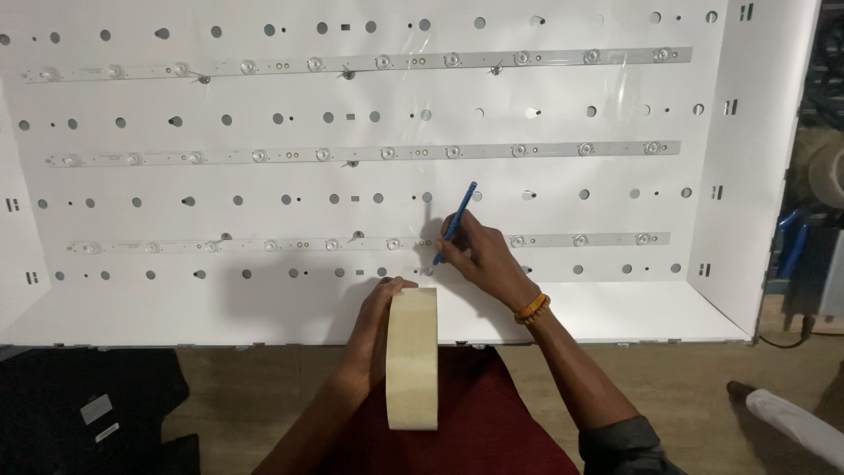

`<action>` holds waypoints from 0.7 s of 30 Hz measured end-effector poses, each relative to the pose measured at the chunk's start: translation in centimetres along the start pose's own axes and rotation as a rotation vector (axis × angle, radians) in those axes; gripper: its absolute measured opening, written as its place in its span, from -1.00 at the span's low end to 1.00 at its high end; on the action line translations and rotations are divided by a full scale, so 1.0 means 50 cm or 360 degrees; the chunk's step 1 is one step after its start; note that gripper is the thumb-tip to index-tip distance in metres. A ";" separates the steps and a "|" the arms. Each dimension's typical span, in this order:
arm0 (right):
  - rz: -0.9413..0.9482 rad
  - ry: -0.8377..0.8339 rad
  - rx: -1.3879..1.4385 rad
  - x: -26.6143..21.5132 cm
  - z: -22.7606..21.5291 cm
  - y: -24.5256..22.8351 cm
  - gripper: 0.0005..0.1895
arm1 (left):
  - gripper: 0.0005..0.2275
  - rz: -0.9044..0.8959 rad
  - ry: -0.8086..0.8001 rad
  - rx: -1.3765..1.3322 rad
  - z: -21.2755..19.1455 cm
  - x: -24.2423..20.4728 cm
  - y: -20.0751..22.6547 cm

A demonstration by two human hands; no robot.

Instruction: The person applies clear packing tape over multiple horizontal LED strip lines on a white panel. They smooth each strip with their hand, then use a blue utility knife to cut the tape. The process repeats across the panel surface.

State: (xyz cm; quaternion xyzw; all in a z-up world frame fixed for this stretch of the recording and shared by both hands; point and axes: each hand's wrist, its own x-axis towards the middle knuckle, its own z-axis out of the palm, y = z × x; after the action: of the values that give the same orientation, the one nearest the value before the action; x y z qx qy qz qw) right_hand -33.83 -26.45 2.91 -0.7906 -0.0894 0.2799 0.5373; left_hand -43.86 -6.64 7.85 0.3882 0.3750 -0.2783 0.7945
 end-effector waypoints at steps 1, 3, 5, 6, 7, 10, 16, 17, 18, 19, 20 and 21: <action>0.0069 -0.0011 -0.0099 0.004 0.004 -0.001 -0.76 | -0.58 -0.0008 0.0000 0.0014 0.001 0.001 0.001; 0.0082 -0.0028 -0.0125 0.007 0.010 -0.006 -0.75 | -0.57 -0.0026 0.0002 0.0035 0.004 0.001 0.004; 0.0117 -0.0104 -0.0241 0.002 0.008 -0.010 -0.75 | -0.59 -0.0073 0.0032 0.0051 0.006 -0.001 0.007; 0.0142 -0.0180 -0.0349 0.000 0.002 -0.012 -0.75 | -0.59 -0.0089 0.0048 0.0054 0.008 -0.001 0.009; 0.0167 -0.0256 -0.0457 -0.004 -0.005 -0.015 -0.74 | -0.60 -0.0118 0.0070 0.0084 0.010 -0.002 0.011; 0.0034 0.0087 -0.0251 -0.011 -0.017 -0.026 -0.76 | -0.61 -0.0088 0.0051 0.0094 0.007 -0.007 0.014; 0.0053 -0.0223 -0.0429 0.025 0.023 -0.031 -0.75 | -0.61 0.0065 -0.0105 0.0041 -0.002 -0.004 -0.003; -0.0016 -0.0156 -0.0263 0.034 0.033 -0.033 -0.76 | -0.63 0.0077 -0.0087 0.0014 -0.006 -0.002 -0.005; -0.0079 -0.0100 -0.0096 0.040 0.042 -0.034 -0.78 | -0.64 0.0086 -0.0064 -0.0021 -0.008 -0.002 -0.012; -0.0140 -0.0046 0.0073 0.044 0.049 -0.036 -0.79 | -0.65 0.0041 0.0005 0.0101 -0.011 -0.002 -0.019; -0.0202 0.0079 0.0159 0.047 0.049 -0.041 -0.79 | -0.67 -0.0001 0.0071 0.0221 -0.014 0.002 -0.022; -0.0264 0.0202 0.0247 0.050 0.047 -0.048 -0.79 | -0.68 -0.0045 0.0137 0.0341 -0.019 0.005 -0.025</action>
State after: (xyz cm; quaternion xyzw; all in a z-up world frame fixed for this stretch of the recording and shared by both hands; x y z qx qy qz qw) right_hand -32.63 -22.48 3.57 -0.7525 -0.0985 0.1900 0.6229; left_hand -45.00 -6.56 6.76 0.4771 0.3824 -0.3111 0.7275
